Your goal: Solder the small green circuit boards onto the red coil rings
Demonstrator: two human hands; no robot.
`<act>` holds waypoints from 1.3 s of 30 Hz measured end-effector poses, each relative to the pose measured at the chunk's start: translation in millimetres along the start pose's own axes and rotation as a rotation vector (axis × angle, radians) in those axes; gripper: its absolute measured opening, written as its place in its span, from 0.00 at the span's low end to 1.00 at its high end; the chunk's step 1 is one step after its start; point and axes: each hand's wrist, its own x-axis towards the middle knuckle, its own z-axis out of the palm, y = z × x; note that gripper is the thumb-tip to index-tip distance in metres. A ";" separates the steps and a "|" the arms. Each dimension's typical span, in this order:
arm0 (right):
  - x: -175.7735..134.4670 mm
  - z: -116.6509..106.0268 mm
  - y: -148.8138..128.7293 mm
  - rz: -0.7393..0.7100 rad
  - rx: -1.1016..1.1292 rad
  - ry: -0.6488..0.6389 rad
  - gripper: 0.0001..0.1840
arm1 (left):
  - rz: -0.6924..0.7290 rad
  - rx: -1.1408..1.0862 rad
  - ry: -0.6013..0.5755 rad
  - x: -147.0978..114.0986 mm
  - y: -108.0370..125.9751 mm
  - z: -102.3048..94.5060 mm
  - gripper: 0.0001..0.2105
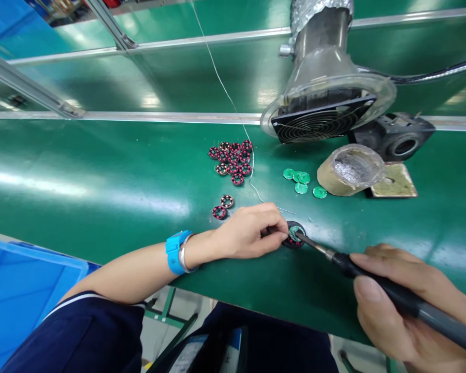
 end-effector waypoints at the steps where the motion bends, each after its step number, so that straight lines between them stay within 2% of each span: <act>1: -1.0 -0.3 -1.4 0.045 0.015 0.023 0.10 | -0.002 -0.001 -0.002 0.3 0.3 -0.2 0.04; 3: -3.2 -0.6 -2.7 0.098 0.035 0.059 0.11 | -0.006 -0.001 -0.005 0.6 0.6 -0.2 0.04; 6: -5.3 2.3 0.6 0.054 0.024 0.070 0.15 | -0.006 0.009 -0.006 0.2 0.6 0.2 0.04; 10: 1.8 14.9 11.6 0.065 -0.009 0.026 0.24 | 0.007 0.032 -0.009 -0.8 0.1 0.9 0.04; 14: 18.2 28.3 23.2 -0.083 -0.001 -0.174 0.17 | 0.016 0.090 -0.029 -1.7 -0.4 2.6 0.06; 16: 24.1 32.2 27.5 -0.159 0.018 -0.227 0.15 | 0.015 0.135 -0.034 -2.4 -0.6 3.3 0.06; 20: 25.0 35.3 32.4 -0.176 0.016 -0.228 0.16 | 0.039 0.152 -0.023 -3.5 -0.6 4.0 0.06; 25: 16.6 37.3 36.1 -0.135 0.036 -0.208 0.20 | 0.061 0.004 0.030 -1.8 2.0 6.7 0.07; 32: 13.2 36.7 38.0 -0.226 0.122 -0.163 0.29 | -0.218 -0.172 0.039 3.6 13.6 9.9 0.02; 36: 11.4 35.2 39.6 -0.332 0.134 -0.187 0.27 | -0.345 -0.260 0.041 4.0 15.1 10.2 0.03; 39: 10.3 35.8 40.3 -0.343 0.102 -0.189 0.28 | -0.397 -0.374 0.048 2.1 14.1 9.9 0.03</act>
